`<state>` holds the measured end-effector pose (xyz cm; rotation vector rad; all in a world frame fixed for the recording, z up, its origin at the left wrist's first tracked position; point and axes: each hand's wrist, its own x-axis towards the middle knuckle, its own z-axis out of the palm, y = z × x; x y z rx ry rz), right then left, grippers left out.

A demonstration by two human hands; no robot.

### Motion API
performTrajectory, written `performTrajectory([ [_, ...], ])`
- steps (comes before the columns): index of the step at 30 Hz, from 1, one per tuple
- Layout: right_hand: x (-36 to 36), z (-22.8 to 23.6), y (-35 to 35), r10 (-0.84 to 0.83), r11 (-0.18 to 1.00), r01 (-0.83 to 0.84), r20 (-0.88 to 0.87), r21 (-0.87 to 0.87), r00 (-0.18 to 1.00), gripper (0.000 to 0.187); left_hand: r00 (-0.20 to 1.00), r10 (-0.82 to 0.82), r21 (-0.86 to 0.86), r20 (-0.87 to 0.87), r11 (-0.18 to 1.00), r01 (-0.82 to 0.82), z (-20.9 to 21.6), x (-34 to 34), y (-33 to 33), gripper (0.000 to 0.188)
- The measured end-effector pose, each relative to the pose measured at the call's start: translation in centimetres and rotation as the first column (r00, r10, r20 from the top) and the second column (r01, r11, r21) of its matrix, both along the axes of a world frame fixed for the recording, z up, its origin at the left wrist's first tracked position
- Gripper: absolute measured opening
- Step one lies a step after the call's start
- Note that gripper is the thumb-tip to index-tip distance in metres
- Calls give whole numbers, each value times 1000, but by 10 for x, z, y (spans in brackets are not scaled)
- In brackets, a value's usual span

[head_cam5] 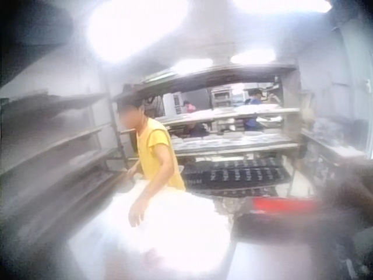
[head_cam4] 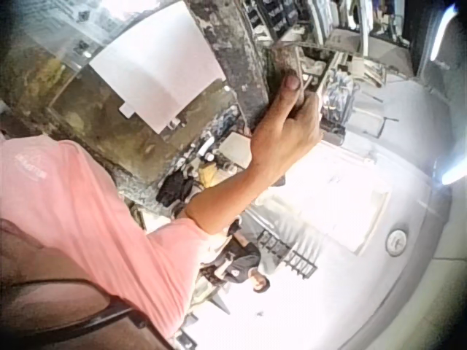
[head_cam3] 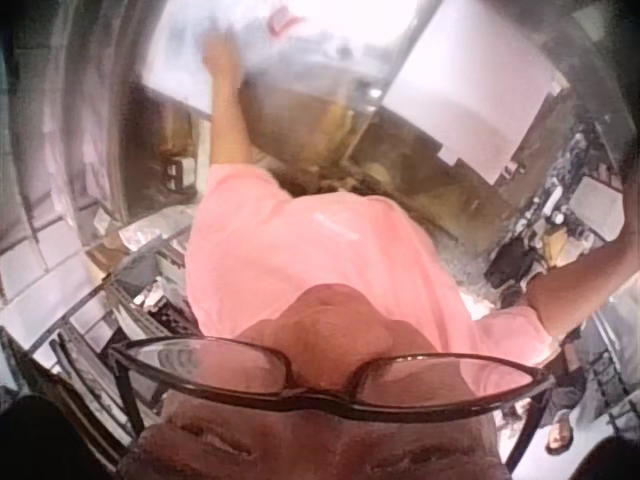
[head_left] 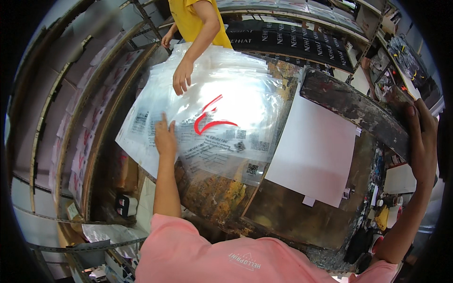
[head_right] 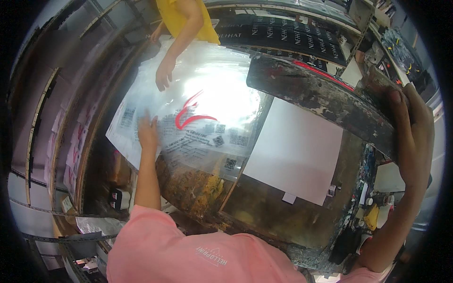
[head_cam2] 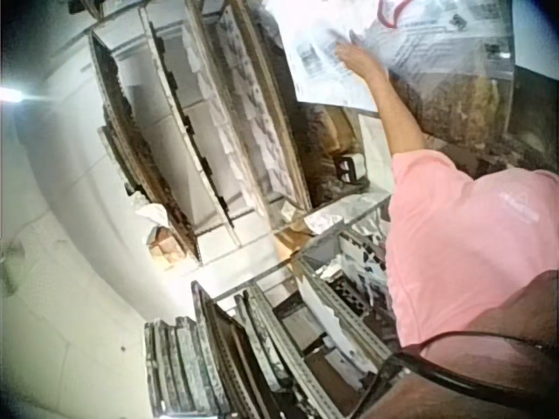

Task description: The person repeatedly screen prints a red logo onto plastic packaging by lowering a screen and using a squeegee to spread ink, then removes the printed bag and places it onto a stack.

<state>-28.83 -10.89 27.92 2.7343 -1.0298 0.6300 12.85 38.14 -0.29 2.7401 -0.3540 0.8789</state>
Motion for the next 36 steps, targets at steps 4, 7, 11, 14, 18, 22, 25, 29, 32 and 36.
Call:
performTrajectory([
  [4, -12, -9, -2, -12, 999, 13, 9, -42, 1000, 59, 843, -535, -4, -56, 845, 535, 19, -86, -73, 64],
  [7, -13, -5, 3, 47, 998, -47, 2, -32, 999, 55, 477, -774, 124, -417, 472, 873, 22, -167, -141, 98],
  [11, 6, 10, 15, 181, 968, -202, 148, 146, 972, 54, 290, -852, 20, -437, 313, 950, -9, -214, -203, 117],
  [14, 17, 1, 23, 264, 959, -277, 166, 60, 950, 58, 260, -870, -20, -419, 295, 955, -25, -247, -275, 115],
  [18, 11, 13, 26, 335, 942, -334, 227, -42, 914, 63, 223, -914, 34, -338, 225, 974, -35, -287, -359, 85],
  [22, 5, 15, 19, 314, 945, -321, 91, 67, 945, 76, 189, -922, 83, -339, 170, 982, -37, -311, -377, 68],
  [25, -4, 4, 12, 327, 943, -331, 139, 6, 935, 73, 133, -938, 27, -319, 131, 991, -31, -333, -373, 68],
  [29, 0, -8, 4, 355, 934, -356, 205, -37, 912, 69, 82, -952, -59, -296, 104, 993, -29, -334, -367, 73],
  [32, -2, -11, 1, 357, 934, -353, 226, -61, 906, 66, 57, -949, -80, -309, 86, 993, -24, -340, -368, 75],
  [36, 4, -15, 3, 377, 926, -370, 266, -75, 887, 62, 44, -940, -105, -338, 84, 991, -20, -337, -361, 75],
])
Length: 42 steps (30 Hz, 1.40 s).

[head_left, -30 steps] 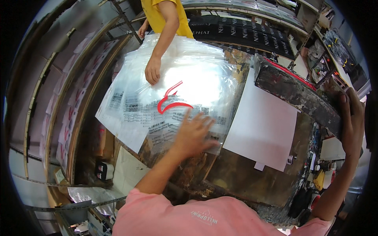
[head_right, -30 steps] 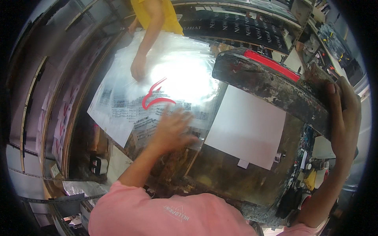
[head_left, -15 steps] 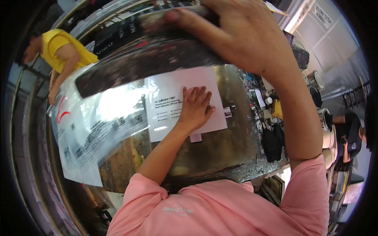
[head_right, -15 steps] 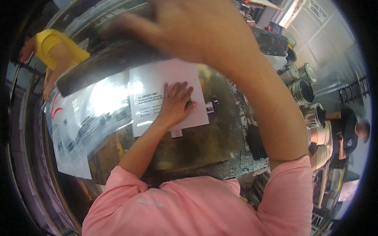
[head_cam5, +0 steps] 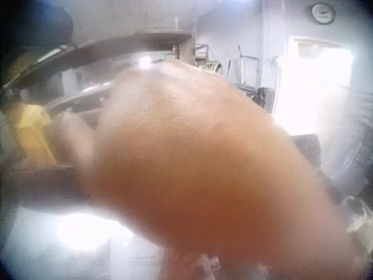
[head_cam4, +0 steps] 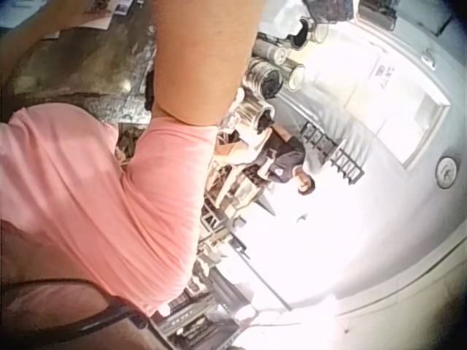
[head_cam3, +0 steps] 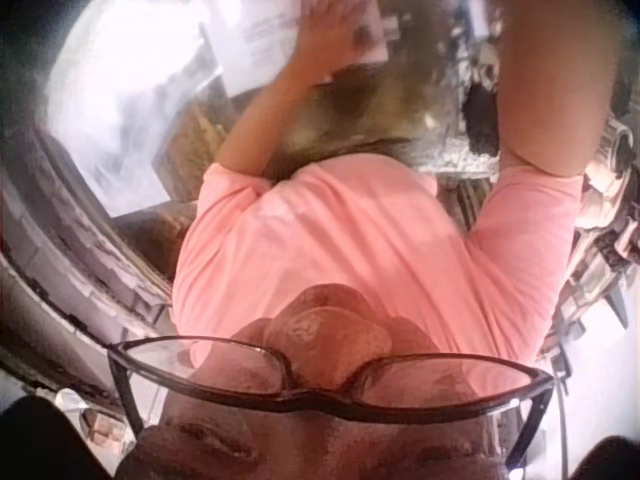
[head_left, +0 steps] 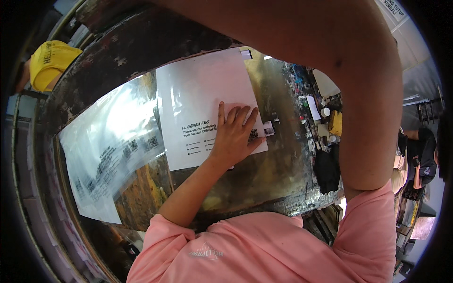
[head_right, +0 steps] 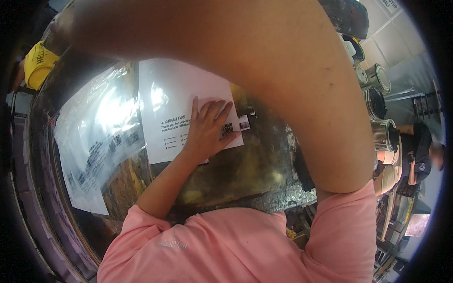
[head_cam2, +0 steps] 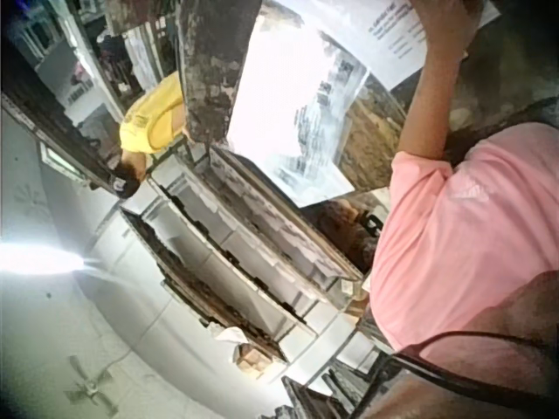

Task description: The person repeatedly screen prints a red logo onto plastic packaging by lowering a screen and using a squeegee to spread ink, then removes the printed bag and places it onto a stack.

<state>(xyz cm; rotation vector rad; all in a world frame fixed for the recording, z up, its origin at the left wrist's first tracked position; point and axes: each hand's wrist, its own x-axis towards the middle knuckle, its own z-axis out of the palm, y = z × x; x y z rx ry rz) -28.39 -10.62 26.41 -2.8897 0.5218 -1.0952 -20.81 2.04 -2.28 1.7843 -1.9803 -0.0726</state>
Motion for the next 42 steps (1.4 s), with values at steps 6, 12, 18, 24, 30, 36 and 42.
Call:
performTrajectory([
  [6, -16, 13, 7, -77, 995, 81, 70, -58, 995, 57, 897, 71, -202, -437, 964, -175, 60, 11, 17, 66],
  [12, -32, -59, 65, -65, 997, 60, -116, -53, 991, 47, 198, 9, -100, -980, 837, -537, 137, 84, 163, 76],
  [18, -48, -187, 57, -35, 968, 175, -587, 182, 809, 49, 702, 650, 30, -290, 740, -672, 13, 76, 203, 117],
  [24, -51, -232, 94, -30, 985, 120, -567, 123, 823, 43, 697, 714, 73, -72, 701, -710, -6, 73, 212, 117],
  [30, 33, -256, -13, -72, 996, 89, -362, 30, 929, 41, 723, 690, 125, -37, 721, -682, 0, 76, 219, 130],
  [36, 134, -230, -157, 34, 989, 49, -529, 142, 848, 39, 694, 681, 29, -233, 718, -696, -17, 71, 228, 141],
  [42, 119, -253, -166, -163, 985, 129, -388, -112, 907, 49, 679, 601, -2, -422, 748, -663, -26, 66, 223, 144],
])
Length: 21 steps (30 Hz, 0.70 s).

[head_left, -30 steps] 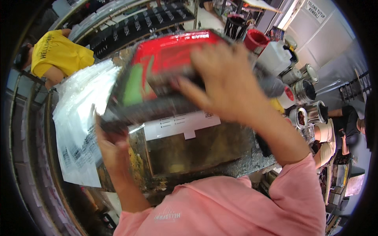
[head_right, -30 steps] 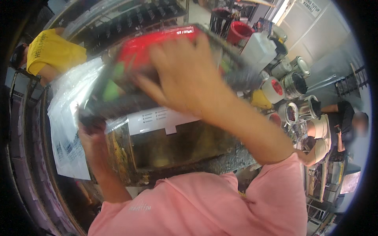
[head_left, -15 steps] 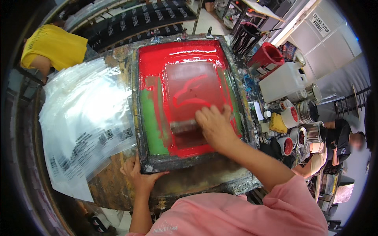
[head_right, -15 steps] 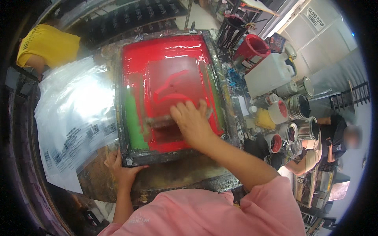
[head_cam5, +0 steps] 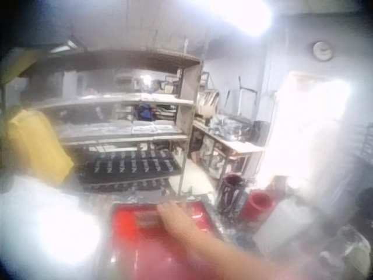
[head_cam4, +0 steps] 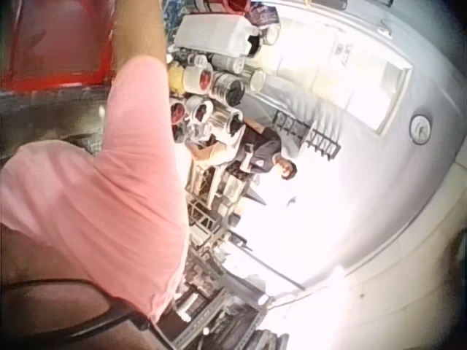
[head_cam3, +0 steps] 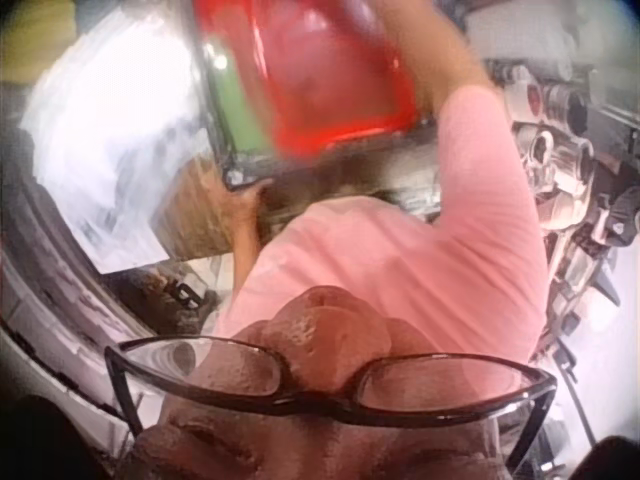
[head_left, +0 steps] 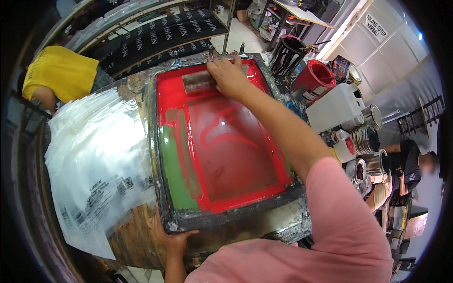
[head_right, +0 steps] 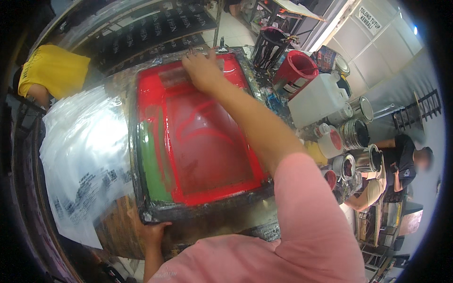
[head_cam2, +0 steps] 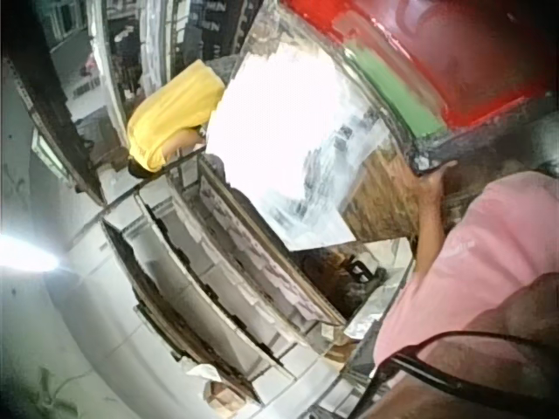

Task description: The person repeatedly screen prints a red logo onto plastic packaging by lowering a screen and using a squeegee to spread ink, then removes the printed bag and places it onto a stack.

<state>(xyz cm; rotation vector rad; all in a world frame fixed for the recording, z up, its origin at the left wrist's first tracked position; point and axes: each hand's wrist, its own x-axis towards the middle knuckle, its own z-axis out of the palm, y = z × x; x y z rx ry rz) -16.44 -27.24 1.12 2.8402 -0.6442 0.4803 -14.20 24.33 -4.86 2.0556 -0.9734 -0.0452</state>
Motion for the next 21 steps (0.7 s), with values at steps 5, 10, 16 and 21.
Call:
performTrajectory([
  [5, -89, 30, 144, 29, 999, -29, 2, 28, 1000, 28, 976, -30, -261, -213, 965, -27, 2, 1, -10, 136],
  [10, -165, 153, 256, 31, 983, -44, 76, 181, 997, 38, 941, -94, -536, -325, 838, -101, 67, 1, -39, 123],
  [16, -125, 265, 193, 34, 997, -9, 352, -73, 935, 51, 979, -106, -434, -173, 900, 21, 64, 118, -206, 40],
  [21, -97, 293, 167, 102, 990, -132, 410, 46, 906, 56, 862, -157, 161, 482, 983, 88, 13, 158, -284, 33],
])
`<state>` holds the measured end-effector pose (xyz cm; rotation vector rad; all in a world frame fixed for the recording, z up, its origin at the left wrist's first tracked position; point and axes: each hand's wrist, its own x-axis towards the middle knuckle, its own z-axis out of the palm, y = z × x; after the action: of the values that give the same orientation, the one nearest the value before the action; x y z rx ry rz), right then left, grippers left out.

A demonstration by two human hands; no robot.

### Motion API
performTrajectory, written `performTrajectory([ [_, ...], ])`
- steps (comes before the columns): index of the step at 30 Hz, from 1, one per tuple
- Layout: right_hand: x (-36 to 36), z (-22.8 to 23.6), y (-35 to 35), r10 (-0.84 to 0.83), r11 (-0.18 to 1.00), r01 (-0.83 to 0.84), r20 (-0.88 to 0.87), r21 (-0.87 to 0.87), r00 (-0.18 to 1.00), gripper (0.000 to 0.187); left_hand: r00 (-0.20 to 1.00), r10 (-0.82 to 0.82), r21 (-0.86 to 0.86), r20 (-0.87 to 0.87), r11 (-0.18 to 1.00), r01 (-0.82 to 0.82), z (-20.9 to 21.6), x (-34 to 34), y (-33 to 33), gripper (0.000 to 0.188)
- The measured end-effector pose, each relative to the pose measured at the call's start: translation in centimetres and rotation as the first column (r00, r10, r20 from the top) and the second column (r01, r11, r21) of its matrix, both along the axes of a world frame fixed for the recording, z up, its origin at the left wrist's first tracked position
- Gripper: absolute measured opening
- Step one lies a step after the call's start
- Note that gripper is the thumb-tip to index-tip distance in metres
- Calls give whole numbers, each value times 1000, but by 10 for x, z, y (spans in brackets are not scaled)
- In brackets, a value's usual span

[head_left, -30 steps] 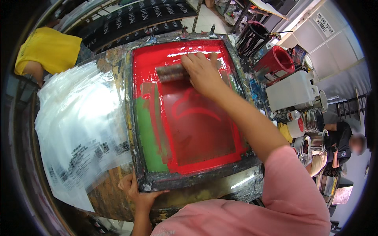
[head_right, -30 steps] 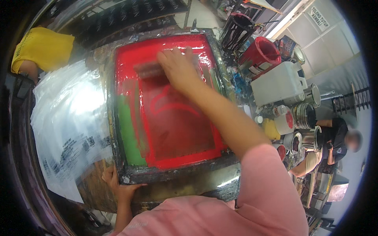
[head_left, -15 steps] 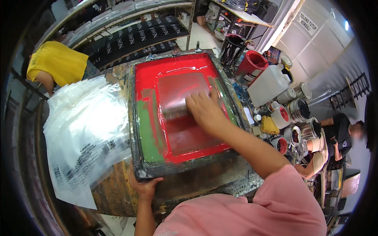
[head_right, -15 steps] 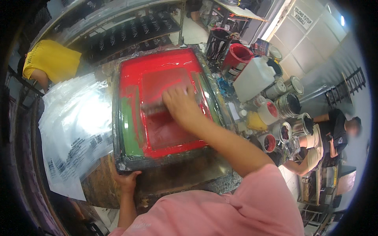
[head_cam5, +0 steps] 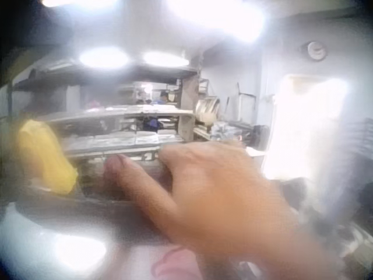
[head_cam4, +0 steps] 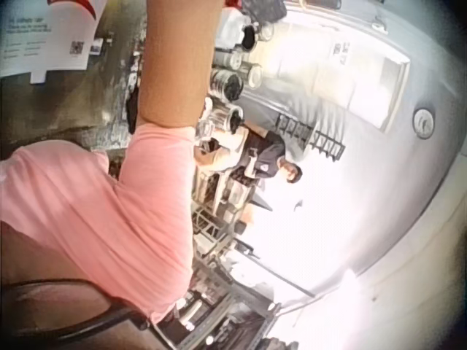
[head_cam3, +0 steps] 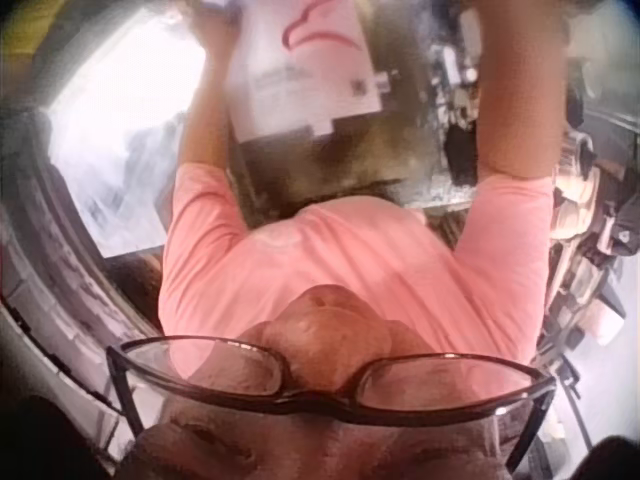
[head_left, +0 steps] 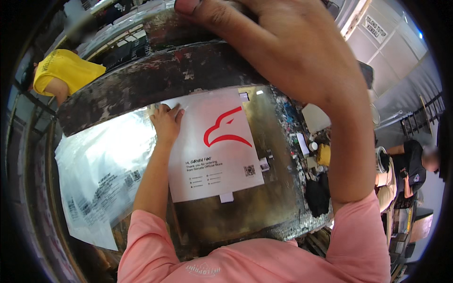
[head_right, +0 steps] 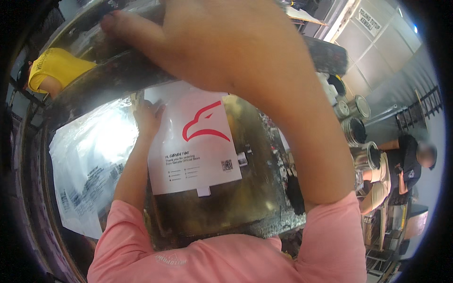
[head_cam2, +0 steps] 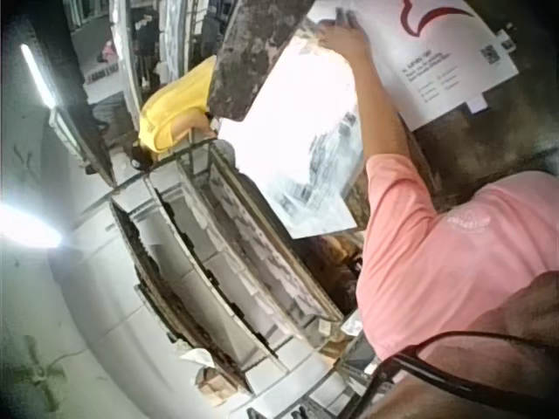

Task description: The person repeatedly screen prints a red logo onto plastic packaging by lowering a screen and using a squeegee to spread ink, then removes the printed bag and places it onto a stack.

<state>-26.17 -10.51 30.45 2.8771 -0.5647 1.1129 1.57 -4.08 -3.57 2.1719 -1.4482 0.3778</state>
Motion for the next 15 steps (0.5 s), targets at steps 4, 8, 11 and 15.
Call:
performTrajectory([
  [4, 12, -8, -2, 31, 998, -29, -34, 62, 999, 56, 990, -72, -299, -125, 954, 32, 8, -11, 13, 19],
  [8, -1, -17, -7, 2, 995, -1, -9, 97, 1000, 57, 804, 154, -131, -575, 952, -277, 57, -11, 60, 22],
  [11, -11, -19, 4, -14, 996, 12, 19, 89, 1000, 57, 785, 350, -269, -511, 802, -533, 19, 17, 168, 28],
  [15, -10, -20, 18, -40, 991, 44, -28, 128, 999, 57, 665, 624, -195, -411, 652, -732, 11, 73, 308, 35],
])
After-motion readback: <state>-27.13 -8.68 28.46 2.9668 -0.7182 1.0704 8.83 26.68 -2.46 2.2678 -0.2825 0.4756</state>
